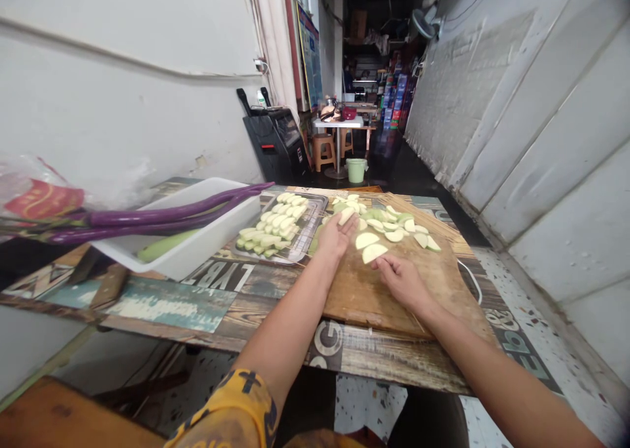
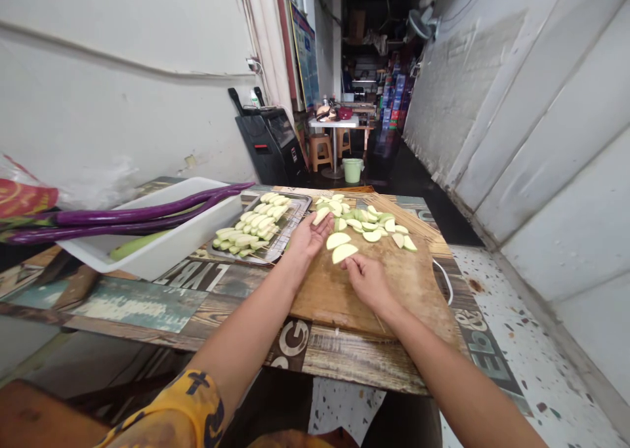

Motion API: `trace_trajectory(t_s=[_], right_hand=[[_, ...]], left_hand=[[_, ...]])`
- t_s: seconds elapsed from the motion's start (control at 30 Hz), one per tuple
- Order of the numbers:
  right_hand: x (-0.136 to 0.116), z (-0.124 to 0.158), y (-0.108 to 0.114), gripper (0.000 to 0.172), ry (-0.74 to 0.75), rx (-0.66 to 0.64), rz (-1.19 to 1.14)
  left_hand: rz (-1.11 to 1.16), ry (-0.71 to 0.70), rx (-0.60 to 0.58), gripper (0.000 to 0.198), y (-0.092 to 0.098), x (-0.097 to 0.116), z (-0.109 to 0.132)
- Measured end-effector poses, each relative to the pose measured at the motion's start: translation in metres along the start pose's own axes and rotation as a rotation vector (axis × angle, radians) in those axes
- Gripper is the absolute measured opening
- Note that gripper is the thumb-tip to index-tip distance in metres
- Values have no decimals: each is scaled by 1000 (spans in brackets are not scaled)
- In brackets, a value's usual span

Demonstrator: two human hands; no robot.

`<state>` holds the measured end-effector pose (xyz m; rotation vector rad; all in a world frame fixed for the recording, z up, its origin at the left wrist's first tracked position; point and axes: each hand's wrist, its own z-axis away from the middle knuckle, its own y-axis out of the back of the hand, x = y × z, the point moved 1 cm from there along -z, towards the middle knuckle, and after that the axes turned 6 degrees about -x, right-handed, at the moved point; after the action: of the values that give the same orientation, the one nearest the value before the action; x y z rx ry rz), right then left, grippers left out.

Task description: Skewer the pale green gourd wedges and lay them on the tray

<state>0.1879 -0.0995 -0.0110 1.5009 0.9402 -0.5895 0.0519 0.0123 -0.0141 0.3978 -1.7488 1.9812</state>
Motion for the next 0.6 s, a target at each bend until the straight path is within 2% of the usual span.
trace_trajectory(t_s=[0.6], right_hand=[[-3, 3, 2, 31, 21, 4, -14]], left_hand=[[-76, -53, 6, 13, -2, 1, 5]])
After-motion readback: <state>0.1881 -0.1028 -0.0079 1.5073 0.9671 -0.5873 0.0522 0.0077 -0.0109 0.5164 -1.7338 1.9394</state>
